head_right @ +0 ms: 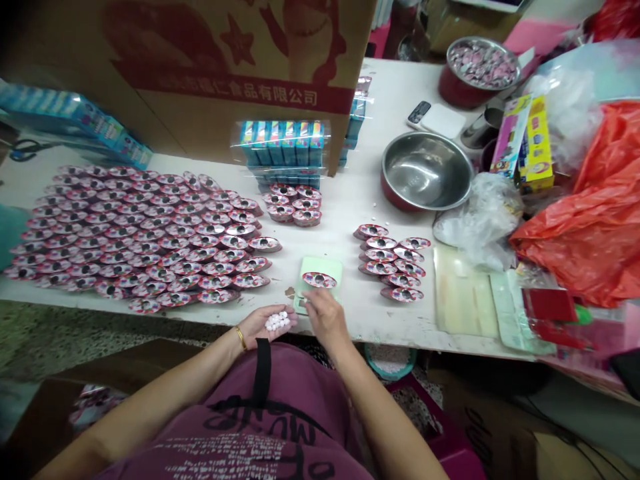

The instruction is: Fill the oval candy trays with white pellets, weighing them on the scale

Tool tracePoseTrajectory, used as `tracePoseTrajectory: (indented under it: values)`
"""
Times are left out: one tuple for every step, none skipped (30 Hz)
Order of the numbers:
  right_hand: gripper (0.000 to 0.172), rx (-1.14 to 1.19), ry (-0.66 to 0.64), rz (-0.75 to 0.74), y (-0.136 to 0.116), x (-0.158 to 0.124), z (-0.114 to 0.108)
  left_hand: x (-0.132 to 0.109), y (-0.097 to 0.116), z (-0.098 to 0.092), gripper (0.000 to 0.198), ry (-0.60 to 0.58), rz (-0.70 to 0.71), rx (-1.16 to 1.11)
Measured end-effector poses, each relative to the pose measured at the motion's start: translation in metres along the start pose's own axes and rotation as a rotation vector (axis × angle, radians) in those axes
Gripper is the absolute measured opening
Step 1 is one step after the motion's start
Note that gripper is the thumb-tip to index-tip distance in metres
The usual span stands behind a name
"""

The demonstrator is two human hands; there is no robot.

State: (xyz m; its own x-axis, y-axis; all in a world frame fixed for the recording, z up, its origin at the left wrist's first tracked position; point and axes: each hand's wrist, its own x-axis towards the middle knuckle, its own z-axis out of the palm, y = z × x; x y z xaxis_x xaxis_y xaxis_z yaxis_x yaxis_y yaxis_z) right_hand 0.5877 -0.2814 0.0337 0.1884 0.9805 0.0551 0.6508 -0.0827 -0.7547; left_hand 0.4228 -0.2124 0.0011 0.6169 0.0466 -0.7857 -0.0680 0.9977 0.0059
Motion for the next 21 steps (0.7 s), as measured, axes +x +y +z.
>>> tracePoseTrajectory:
  values:
    - [0.023,-0.04,0.04,0.021,0.007,0.006,-0.004,-0.001,0.002,0.0,0.021,0.001,-0.002,0.008]
    - [0.023,-0.086,0.057,0.037,0.014,0.012,-0.008,-0.002,0.005,-0.001,0.021,0.004,0.0,0.007]
    - [0.023,-0.138,0.057,0.049,0.021,0.017,-0.01,-0.003,0.006,-0.003,0.022,0.011,0.006,-0.002]
    - [0.023,-0.191,0.047,0.054,0.027,0.021,-0.011,-0.005,0.007,-0.005,0.022,0.02,0.012,-0.013]
    - [0.023,-0.244,0.032,0.054,0.033,0.023,-0.011,-0.007,0.007,-0.007,0.022,0.029,0.018,-0.025]
    - [0.023,-0.295,0.015,0.047,0.038,0.025,-0.011,-0.008,0.008,-0.01,0.022,0.039,0.024,-0.035]
    - [0.024,-0.342,-0.001,0.038,0.042,0.025,-0.01,-0.01,0.007,-0.013,0.022,0.05,0.031,-0.045]
    - [0.027,-0.384,-0.015,0.029,0.046,0.025,-0.01,-0.011,0.007,-0.016,0.021,0.06,0.04,-0.053]
    - [0.032,-0.42,-0.027,0.024,0.049,0.025,-0.009,-0.013,0.007,-0.019,0.02,0.069,0.05,-0.062]
    - [0.038,-0.45,-0.036,0.025,0.051,0.025,-0.009,-0.015,0.007,-0.023,0.02,0.079,0.063,-0.069]
    - [0.044,-0.475,-0.049,0.028,0.053,0.026,-0.009,-0.017,0.007,-0.026,0.019,0.088,0.077,-0.077]
    - [0.048,-0.494,-0.068,0.031,0.055,0.027,-0.009,-0.02,0.007,-0.031,0.018,0.097,0.094,-0.087]
    - [0.052,-0.506,-0.092,0.03,0.057,0.029,-0.01,-0.023,0.007,-0.036,0.018,0.103,0.115,-0.097]
    - [0.055,-0.512,-0.113,0.025,0.059,0.032,-0.012,-0.026,0.008,-0.041,0.018,0.11,0.138,-0.107]
    - [0.057,-0.511,-0.124,0.016,0.06,0.034,-0.014,-0.029,0.008,-0.046,0.018,0.113,0.159,-0.116]
    - [0.057,-0.503,-0.12,0.004,0.06,0.036,-0.016,-0.032,0.009,-0.051,0.019,0.113,0.177,-0.122]
    - [0.056,-0.489,-0.099,-0.004,0.058,0.038,-0.017,-0.034,0.009,-0.055,0.02,0.11,0.192,-0.126]
    - [0.053,-0.469,-0.064,-0.007,0.054,0.038,-0.018,-0.036,0.009,-0.057,0.021,0.106,0.204,-0.127]
    - [0.048,-0.44,-0.03,-0.008,0.048,0.036,-0.018,-0.038,0.009,-0.059,0.023,0.1,0.211,-0.124]
    - [0.042,-0.4,-0.008,-0.016,0.039,0.032,-0.015,-0.038,0.009,-0.058,0.023,0.089,0.214,-0.114]
    - [0.035,-0.349,-0.013,-0.037,0.028,0.027,-0.011,-0.038,0.007,-0.056,0.024,0.072,0.21,-0.098]
